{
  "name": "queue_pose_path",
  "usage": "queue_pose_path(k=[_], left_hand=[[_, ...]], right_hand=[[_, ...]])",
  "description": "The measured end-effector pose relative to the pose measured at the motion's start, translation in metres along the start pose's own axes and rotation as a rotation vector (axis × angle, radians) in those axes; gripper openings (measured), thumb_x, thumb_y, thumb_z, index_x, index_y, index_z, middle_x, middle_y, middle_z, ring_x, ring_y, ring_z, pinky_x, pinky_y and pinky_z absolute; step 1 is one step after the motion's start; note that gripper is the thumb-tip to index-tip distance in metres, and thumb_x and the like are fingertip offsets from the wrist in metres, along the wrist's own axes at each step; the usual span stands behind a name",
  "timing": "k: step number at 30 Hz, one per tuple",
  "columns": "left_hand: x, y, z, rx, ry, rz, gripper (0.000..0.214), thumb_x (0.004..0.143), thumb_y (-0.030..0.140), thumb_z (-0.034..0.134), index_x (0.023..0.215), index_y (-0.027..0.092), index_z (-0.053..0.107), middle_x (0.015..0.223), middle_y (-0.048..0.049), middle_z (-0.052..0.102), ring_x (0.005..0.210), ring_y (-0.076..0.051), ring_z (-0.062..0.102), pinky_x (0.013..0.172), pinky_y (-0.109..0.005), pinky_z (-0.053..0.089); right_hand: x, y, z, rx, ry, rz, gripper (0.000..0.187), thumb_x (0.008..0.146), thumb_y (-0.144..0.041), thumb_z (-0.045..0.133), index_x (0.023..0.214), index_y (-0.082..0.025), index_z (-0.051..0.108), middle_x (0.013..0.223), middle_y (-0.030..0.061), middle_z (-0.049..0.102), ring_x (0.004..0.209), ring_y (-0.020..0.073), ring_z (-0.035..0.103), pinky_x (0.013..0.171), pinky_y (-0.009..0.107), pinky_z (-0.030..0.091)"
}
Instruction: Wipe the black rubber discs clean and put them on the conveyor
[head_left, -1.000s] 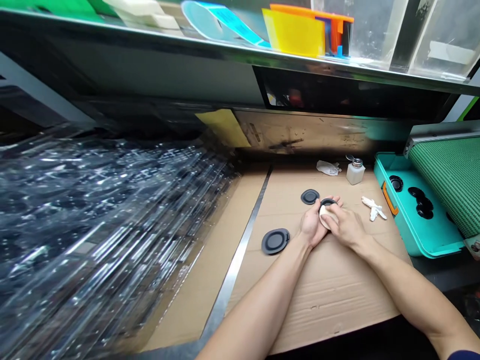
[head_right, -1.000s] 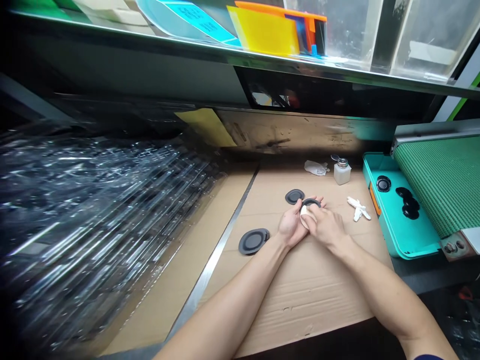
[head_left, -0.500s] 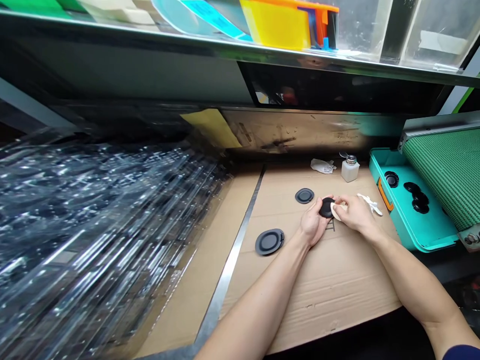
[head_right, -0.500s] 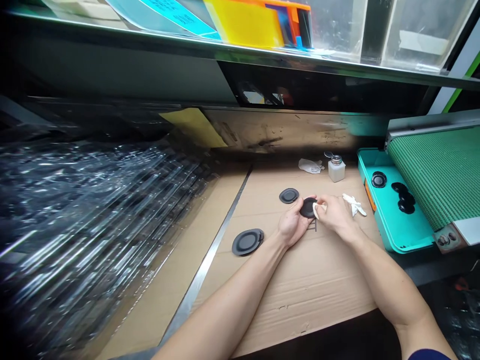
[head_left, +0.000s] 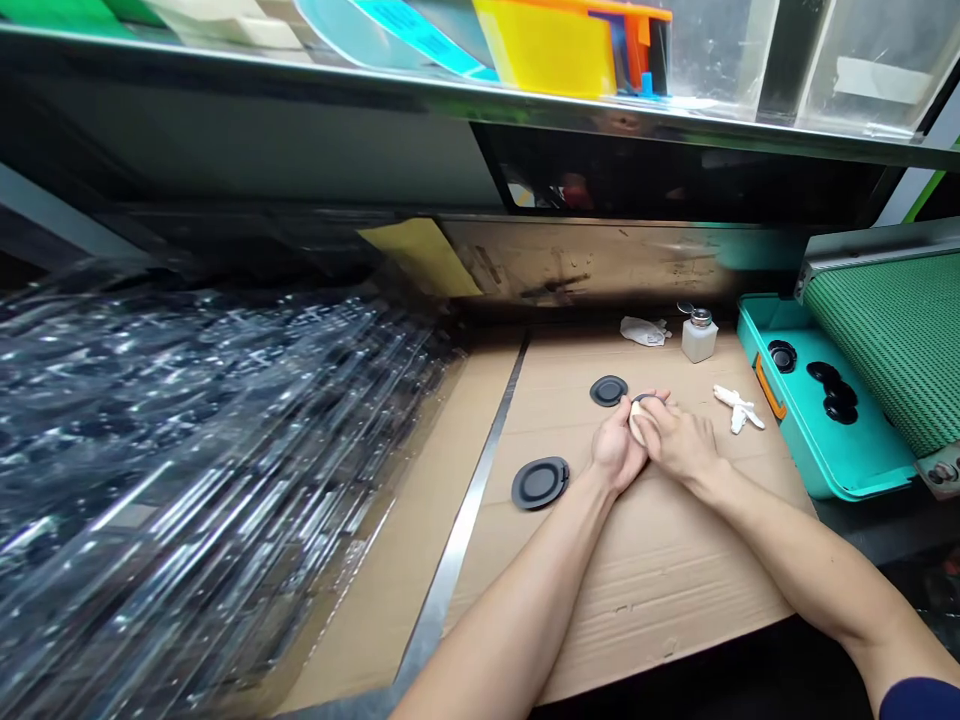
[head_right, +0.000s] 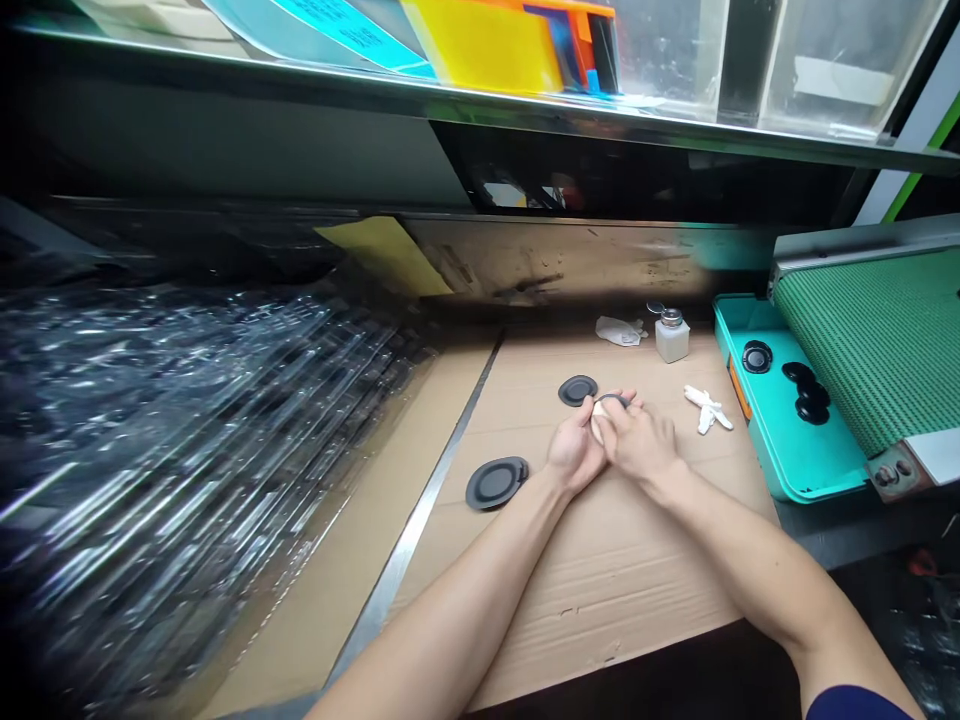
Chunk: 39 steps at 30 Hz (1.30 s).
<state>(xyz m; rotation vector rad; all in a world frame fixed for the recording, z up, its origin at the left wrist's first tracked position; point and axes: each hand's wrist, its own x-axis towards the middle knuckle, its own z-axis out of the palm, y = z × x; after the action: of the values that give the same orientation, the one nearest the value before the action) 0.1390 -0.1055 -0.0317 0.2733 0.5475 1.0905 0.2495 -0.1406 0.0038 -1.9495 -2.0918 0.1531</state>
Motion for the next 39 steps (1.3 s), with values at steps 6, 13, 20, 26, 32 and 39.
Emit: queue_pose_path(k=[6, 13, 20, 26, 32, 39], left_hand=[[0.002, 0.005, -0.001, -0.054, 0.043, -0.020, 0.043, 0.108, 0.033, 0.034, 0.109, 0.010, 0.070, 0.119, -0.0171, 0.073, 0.121, -0.025, 0.067, 0.110, -0.043, 0.051], [0.000, 0.007, -0.001, -0.045, 0.023, -0.032, 0.044, 0.108, 0.034, 0.034, 0.117, 0.009, 0.069, 0.120, -0.0178, 0.073, 0.121, -0.026, 0.067, 0.109, -0.046, 0.052], [-0.005, -0.003, 0.005, 0.074, -0.017, -0.006, 0.039, 0.107, 0.027, 0.038, 0.109, 0.008, 0.073, 0.111, -0.0145, 0.077, 0.118, -0.024, 0.069, 0.111, -0.041, 0.050], [-0.003, -0.002, 0.001, 0.064, -0.008, -0.028, 0.038, 0.107, 0.028, 0.040, 0.108, 0.009, 0.073, 0.109, -0.0141, 0.078, 0.118, -0.025, 0.069, 0.112, -0.042, 0.049], [-0.003, 0.002, -0.001, 0.067, 0.018, -0.046, 0.036, 0.106, 0.028, 0.041, 0.111, 0.008, 0.071, 0.112, -0.0165, 0.076, 0.116, -0.026, 0.070, 0.108, -0.043, 0.052], [-0.008, 0.019, -0.001, 0.022, 0.023, -0.057, 0.045, 0.105, 0.040, 0.037, 0.118, 0.008, 0.066, 0.130, -0.0235, 0.068, 0.118, -0.033, 0.068, 0.083, -0.042, 0.061]], right_hand=[[0.005, 0.007, 0.000, -0.113, 0.025, 0.050, 0.043, 0.108, -0.052, 0.033, 0.137, -0.035, 0.059, 0.113, 0.0061, 0.075, 0.089, 0.0213, 0.070, 0.072, 0.027, 0.040], [0.008, 0.014, 0.002, -0.096, 0.106, 0.025, 0.044, 0.108, -0.052, 0.033, 0.135, -0.035, 0.062, 0.108, 0.0050, 0.076, 0.087, 0.0189, 0.070, 0.067, 0.025, 0.035], [0.015, 0.019, 0.005, -0.147, 0.180, 0.044, 0.047, 0.108, -0.055, 0.028, 0.135, -0.036, 0.062, 0.104, 0.0055, 0.075, 0.080, 0.0182, 0.069, 0.065, 0.026, 0.035], [0.013, 0.018, 0.009, -0.141, 0.183, 0.039, 0.050, 0.108, -0.054, 0.027, 0.138, -0.034, 0.062, 0.102, 0.0076, 0.076, 0.079, 0.0184, 0.069, 0.065, 0.025, 0.036], [0.016, 0.024, 0.011, -0.089, 0.205, 0.051, 0.045, 0.107, -0.054, 0.034, 0.133, -0.035, 0.065, 0.102, 0.0052, 0.077, 0.082, 0.0187, 0.070, 0.067, 0.025, 0.039], [0.019, 0.053, -0.011, 0.048, 0.389, 0.160, 0.036, 0.105, -0.047, 0.044, 0.127, -0.031, 0.067, 0.105, 0.0049, 0.078, 0.090, 0.0206, 0.071, 0.073, 0.026, 0.040]])
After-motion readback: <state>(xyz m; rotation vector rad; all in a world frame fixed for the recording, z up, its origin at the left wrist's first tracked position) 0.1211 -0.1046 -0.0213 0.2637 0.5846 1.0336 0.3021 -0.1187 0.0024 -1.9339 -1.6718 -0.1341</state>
